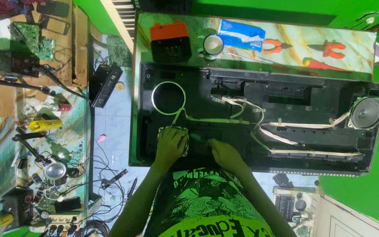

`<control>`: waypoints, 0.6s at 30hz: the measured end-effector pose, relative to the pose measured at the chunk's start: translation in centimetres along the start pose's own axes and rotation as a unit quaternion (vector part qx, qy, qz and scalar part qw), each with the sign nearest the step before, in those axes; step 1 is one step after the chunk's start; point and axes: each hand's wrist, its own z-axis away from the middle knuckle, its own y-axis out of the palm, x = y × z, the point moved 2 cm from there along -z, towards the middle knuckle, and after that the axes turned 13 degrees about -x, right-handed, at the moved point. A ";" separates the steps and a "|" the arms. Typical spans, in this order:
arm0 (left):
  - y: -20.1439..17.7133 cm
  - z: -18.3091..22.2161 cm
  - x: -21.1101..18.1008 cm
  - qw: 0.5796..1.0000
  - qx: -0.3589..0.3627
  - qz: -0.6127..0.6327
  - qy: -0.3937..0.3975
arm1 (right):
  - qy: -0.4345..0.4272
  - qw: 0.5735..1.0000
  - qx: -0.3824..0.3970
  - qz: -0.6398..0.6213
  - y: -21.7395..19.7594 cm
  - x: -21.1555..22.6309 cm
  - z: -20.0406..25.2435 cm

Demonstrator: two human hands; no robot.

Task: The person manipulates internal wires and circular speakers inside a large black electronic housing by hand and using a screwdriver. They arrange white ribbon cables, move one speaker into position, and work with small connector pins and multi-colored wires.

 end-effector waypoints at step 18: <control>-0.1 1.4 -0.7 1.000 0.014 0.009 -0.013 | 0.020 0.997 -0.076 0.013 0.2 -0.3 -0.7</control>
